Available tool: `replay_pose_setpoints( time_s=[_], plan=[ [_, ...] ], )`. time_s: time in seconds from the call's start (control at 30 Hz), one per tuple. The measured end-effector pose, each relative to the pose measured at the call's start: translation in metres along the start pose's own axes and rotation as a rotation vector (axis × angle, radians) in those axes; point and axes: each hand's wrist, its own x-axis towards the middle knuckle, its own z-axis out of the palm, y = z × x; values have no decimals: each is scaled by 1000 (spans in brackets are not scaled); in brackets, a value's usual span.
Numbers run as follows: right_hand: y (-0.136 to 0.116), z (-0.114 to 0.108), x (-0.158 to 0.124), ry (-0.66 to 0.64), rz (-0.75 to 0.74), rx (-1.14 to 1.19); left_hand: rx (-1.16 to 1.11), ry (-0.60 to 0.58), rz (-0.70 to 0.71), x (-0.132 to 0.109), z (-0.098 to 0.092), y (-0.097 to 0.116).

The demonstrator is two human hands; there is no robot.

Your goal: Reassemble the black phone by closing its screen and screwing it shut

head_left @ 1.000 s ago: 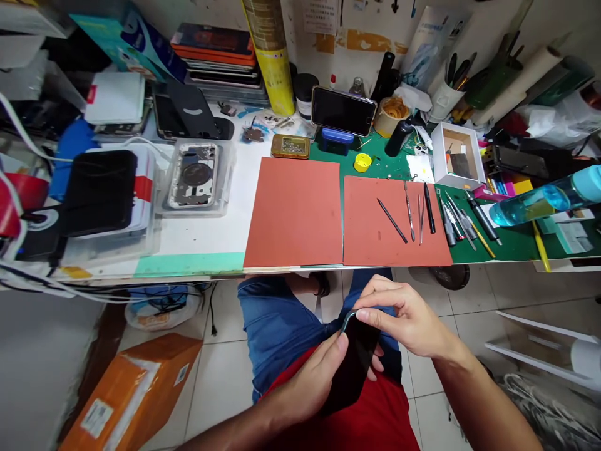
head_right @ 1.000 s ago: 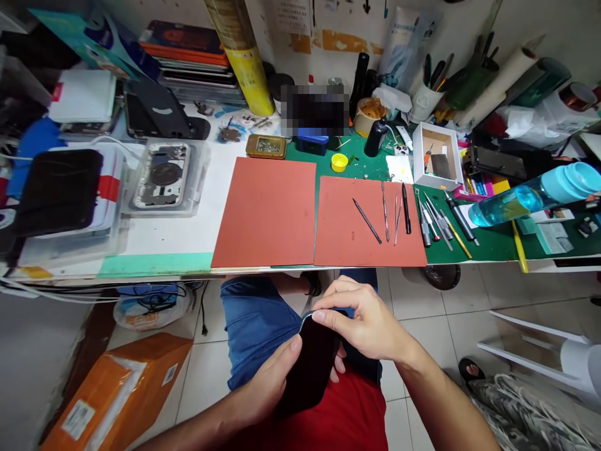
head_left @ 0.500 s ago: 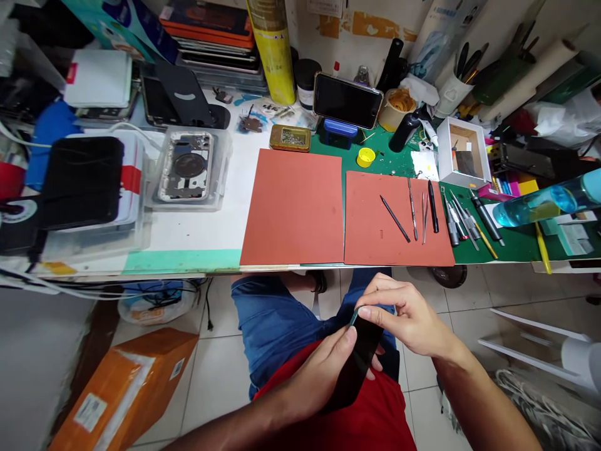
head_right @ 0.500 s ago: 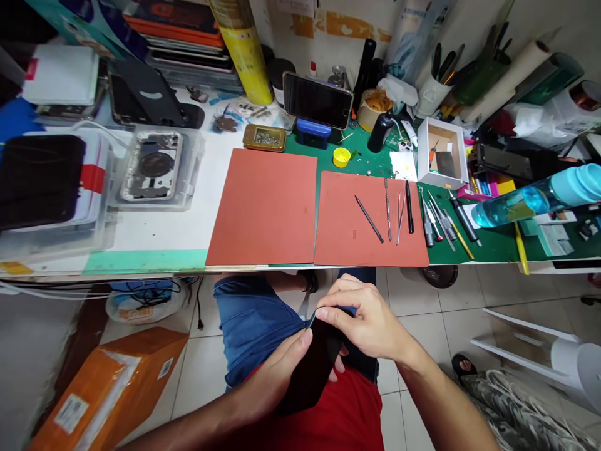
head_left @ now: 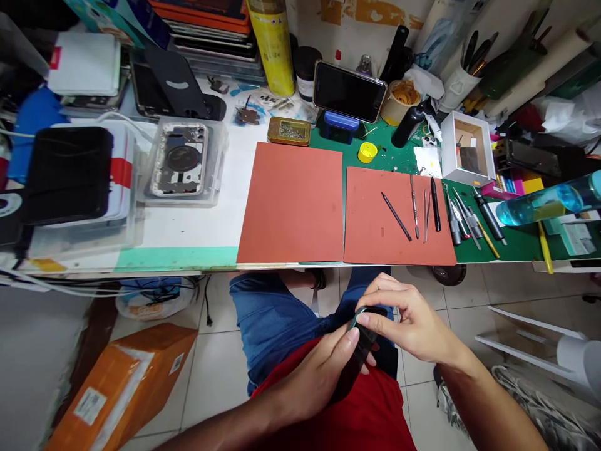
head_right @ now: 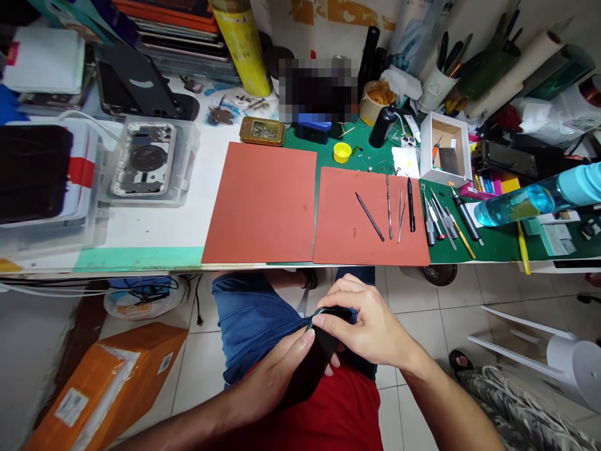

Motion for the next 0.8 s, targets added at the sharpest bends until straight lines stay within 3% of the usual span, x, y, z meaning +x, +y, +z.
replay_pose_setpoints(
  time_s=[0.3,0.8],
  plan=[
    [-4,1,-2,-2,22,56,75,15,98,-3,-2,1],
    [-2,1,-2,-6,42,147,-54,-75,65,1,-10,-3]
  ],
)
